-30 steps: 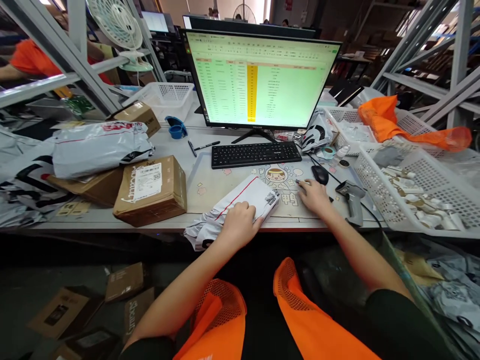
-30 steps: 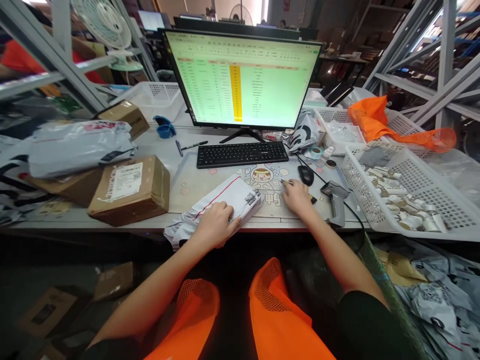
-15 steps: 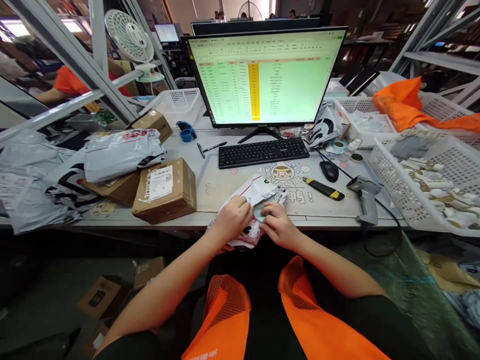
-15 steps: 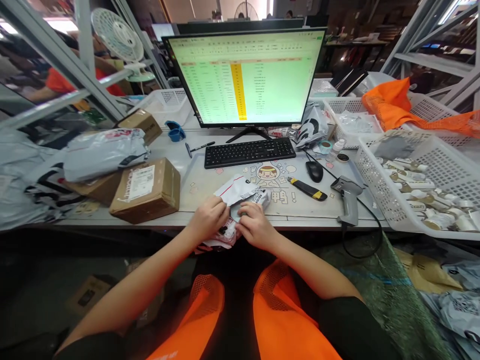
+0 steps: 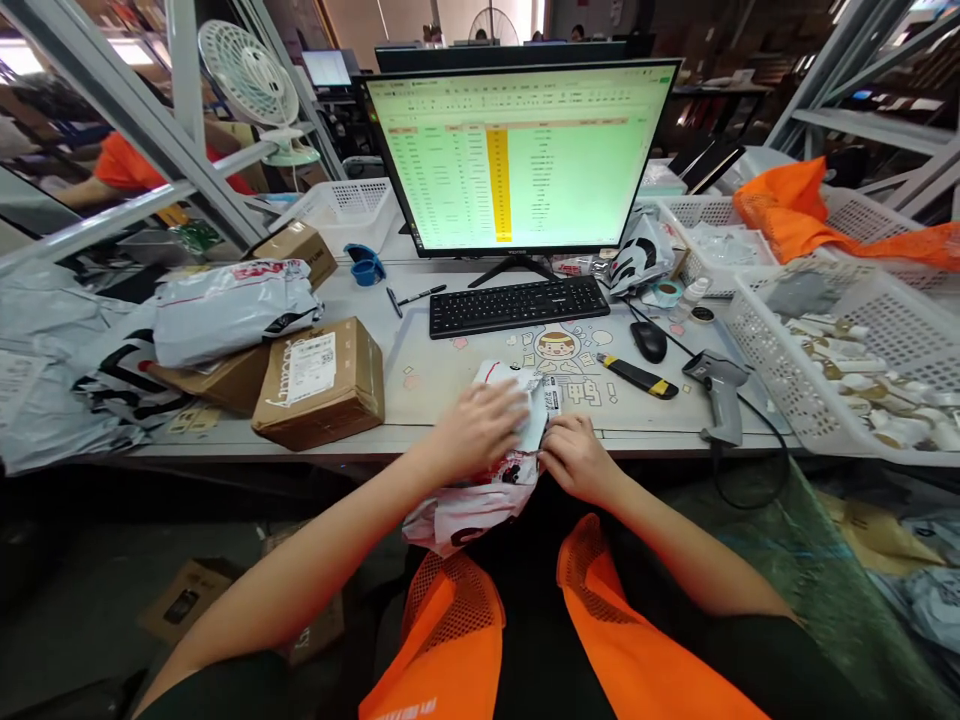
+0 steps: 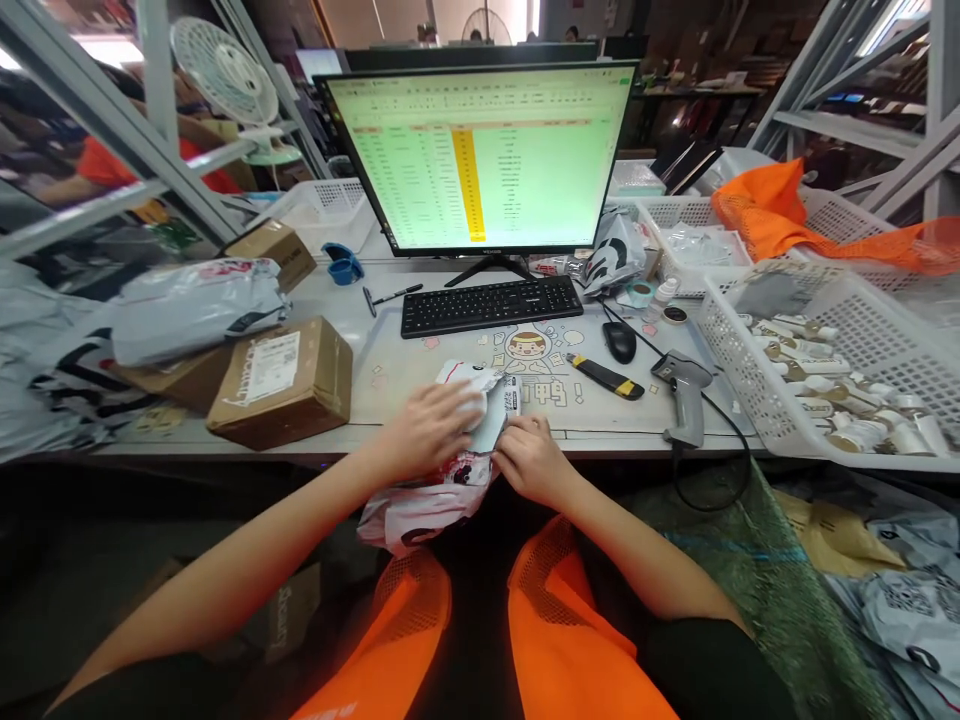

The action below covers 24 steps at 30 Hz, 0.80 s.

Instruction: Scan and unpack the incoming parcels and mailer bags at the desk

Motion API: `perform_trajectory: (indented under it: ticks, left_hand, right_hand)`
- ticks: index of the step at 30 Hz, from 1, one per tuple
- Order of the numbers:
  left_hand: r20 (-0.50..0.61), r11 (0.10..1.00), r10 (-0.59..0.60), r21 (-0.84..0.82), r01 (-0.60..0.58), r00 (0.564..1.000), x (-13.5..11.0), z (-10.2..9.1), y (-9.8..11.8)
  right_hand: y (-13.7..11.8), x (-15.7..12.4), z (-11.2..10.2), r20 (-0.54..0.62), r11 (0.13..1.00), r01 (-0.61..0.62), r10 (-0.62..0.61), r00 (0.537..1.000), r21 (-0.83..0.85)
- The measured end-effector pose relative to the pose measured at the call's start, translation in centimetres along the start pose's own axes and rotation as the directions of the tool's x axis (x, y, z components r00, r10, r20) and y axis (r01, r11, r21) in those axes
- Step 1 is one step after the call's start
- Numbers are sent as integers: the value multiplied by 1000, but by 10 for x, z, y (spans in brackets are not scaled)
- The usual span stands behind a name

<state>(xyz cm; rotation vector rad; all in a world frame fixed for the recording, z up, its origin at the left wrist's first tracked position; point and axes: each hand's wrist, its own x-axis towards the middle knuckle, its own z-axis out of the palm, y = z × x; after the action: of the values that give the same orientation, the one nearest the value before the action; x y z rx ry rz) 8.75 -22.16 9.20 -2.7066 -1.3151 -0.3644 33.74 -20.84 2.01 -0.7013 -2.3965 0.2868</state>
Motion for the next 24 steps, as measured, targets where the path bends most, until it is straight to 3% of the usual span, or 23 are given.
perform_trajectory:
  ticks: [2, 4, 8, 11, 14, 18, 24]
  left_hand:
    - [97, 987, 159, -42, -155, 983, -5, 1, 14]
    - [135, 976, 218, -38, -215, 966, -12, 4, 20]
    - [98, 946, 310, -134, -296, 946, -25, 10, 15]
    - [56, 930, 328, -196, -311, 943, -34, 3, 13]
    - [28, 934, 339, -130, -333, 940, -45, -18, 15]
    - [-45, 946, 325, 11, -325, 945, -67, -53, 18]
    - [-200, 943, 298, 216, -254, 933, -97, -88, 12]
  right_hand:
    - [-10, 3, -1, 43, 1000, 2, -2, 999, 6]
    - [-19, 2, 0, 82, 998, 64, -63, 995, -13]
    - [-27, -3, 10, 89, 977, 195, -187, 978, -88]
    - [-30, -2, 10, 89, 967, 238, -230, 969, -92]
    - [-36, 2, -8, 94, 959, 284, -284, 954, 12]
    - [-47, 4, -48, 118, 933, 336, -351, 929, 125]
    - [-55, 1, -88, 127, 906, 421, -422, 898, 31]
